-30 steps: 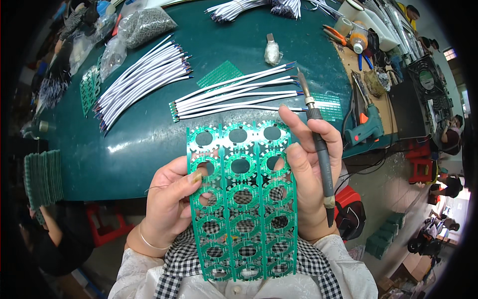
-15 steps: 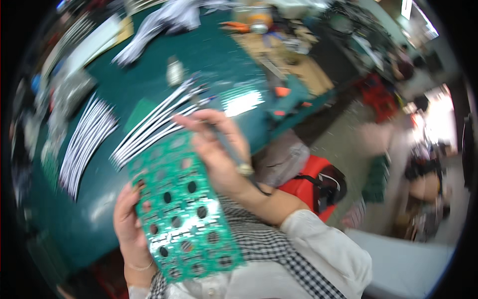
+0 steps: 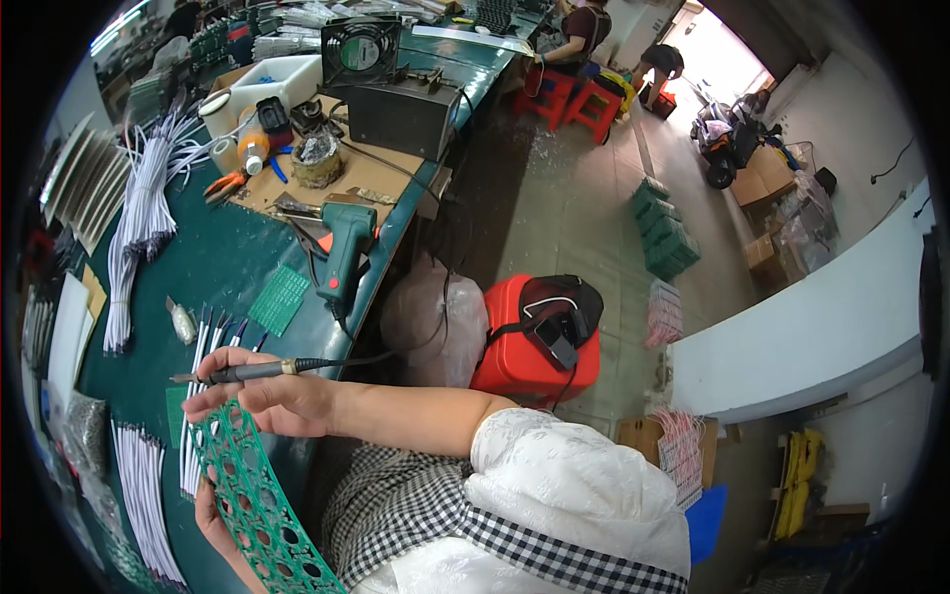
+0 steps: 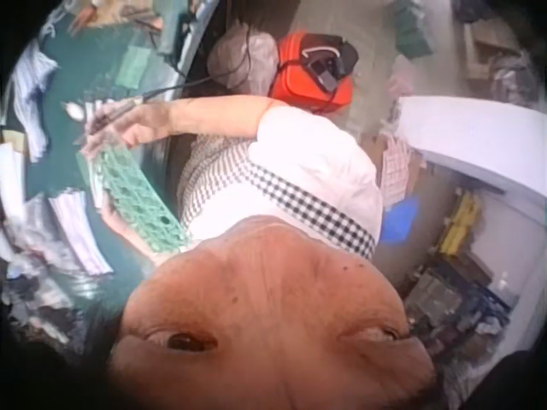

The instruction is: The person picks up circuit board panels from the table, solders components onto them using a soldering iron, scrapes a board with a wrapped utility blade, and holds up the board.

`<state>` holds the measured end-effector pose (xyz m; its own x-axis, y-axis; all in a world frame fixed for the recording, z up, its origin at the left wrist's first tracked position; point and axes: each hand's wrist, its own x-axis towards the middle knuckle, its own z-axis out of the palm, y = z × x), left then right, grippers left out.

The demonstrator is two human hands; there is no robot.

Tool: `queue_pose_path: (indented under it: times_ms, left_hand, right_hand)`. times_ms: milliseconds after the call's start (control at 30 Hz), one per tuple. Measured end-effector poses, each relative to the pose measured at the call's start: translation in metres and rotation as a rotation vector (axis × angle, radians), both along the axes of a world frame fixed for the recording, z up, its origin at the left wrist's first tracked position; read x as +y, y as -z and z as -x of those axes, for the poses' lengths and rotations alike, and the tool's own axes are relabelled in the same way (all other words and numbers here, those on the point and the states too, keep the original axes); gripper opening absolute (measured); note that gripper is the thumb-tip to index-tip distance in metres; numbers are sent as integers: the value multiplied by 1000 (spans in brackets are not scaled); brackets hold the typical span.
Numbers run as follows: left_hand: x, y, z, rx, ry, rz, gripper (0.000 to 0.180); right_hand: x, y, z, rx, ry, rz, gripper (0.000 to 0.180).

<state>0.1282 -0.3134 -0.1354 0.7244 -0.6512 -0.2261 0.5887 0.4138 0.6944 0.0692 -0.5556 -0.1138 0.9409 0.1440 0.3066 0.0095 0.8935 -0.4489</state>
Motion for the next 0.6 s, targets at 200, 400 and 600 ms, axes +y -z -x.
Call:
queue_pose_path:
  times_ms: [200, 400, 600]
  left_hand:
    - [-14, -12, 9, 163, -324, -103, 36]
    - [-27, 1, -1, -177, -528, -312, 42]
    - [-17, 17, -7, 277, 8, 289, 52]
  right_hand:
    - [2, 5, -17, -178, 140, 109, 77]
    - [-7, -20, -18, -302, 286, 396, 57]
    - [-13, -33, -8, -209, 688, 470, 51]
